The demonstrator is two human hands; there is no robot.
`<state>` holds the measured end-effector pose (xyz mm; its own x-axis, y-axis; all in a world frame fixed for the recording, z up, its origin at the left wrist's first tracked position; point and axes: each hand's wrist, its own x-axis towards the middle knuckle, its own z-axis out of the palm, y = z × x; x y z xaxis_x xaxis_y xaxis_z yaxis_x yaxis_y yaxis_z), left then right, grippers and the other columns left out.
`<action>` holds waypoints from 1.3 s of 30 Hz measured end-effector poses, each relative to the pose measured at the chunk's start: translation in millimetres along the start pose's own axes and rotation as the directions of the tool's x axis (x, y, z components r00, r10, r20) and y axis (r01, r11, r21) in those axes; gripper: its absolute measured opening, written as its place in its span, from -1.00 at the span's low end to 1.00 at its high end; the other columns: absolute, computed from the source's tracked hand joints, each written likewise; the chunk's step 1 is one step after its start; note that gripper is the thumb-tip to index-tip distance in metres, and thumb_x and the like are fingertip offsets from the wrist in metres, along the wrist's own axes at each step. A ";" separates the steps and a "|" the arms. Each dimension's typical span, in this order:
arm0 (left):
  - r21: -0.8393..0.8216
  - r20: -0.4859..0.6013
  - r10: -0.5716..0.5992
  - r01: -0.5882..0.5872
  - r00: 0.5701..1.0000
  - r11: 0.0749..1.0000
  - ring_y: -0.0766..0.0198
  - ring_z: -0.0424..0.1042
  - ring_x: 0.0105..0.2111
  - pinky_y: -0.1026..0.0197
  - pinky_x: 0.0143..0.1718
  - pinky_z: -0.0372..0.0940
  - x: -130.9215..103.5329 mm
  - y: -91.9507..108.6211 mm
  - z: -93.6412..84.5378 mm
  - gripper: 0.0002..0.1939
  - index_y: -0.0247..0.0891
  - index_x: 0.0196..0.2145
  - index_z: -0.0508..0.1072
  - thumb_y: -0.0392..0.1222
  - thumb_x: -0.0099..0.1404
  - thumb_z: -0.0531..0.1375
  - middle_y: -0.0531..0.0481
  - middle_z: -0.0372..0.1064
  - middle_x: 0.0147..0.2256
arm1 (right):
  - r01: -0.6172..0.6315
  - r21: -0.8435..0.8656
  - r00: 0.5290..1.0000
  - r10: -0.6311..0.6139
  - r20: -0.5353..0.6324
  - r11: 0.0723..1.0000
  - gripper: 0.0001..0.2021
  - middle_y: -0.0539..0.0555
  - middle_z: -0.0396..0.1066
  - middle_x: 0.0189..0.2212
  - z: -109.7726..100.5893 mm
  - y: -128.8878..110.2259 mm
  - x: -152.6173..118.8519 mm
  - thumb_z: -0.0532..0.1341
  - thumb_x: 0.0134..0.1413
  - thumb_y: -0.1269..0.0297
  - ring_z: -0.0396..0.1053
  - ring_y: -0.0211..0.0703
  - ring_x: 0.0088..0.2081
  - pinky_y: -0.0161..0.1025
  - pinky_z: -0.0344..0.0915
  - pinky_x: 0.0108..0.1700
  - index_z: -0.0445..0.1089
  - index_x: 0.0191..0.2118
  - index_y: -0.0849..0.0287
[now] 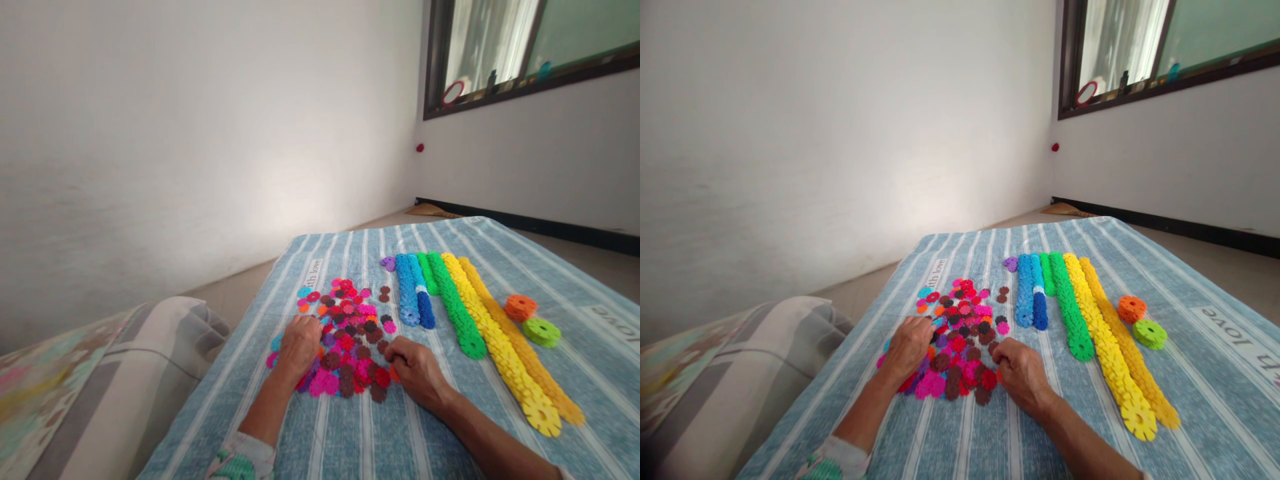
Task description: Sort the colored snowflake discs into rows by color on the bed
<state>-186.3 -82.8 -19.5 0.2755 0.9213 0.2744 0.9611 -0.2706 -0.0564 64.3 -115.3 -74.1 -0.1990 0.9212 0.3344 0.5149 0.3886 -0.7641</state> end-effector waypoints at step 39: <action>-0.787 0.324 0.172 0.164 0.930 0.595 0.34 0.36 -0.54 0.32 -0.47 0.21 23.5 82.1 -10.0 -0.78 -0.26 -0.37 0.41 -0.15 0.23 0.01 0.08 0.35 -0.54 | -0.105 0.273 0.987 0.133 -0.086 0.956 -0.81 -0.17 0.11 -0.68 2.3 -4.9 6.0 0.12 0.12 0.18 0.10 -0.33 -0.61 -0.39 0.00 -0.54 0.32 -0.24 0.19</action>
<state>-101.2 -86.1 -8.1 0.4290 0.9010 -0.0652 0.5989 -0.2297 0.7672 58.6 -111.6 -69.6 -0.0563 0.9597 0.2755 0.2854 0.2798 -0.9166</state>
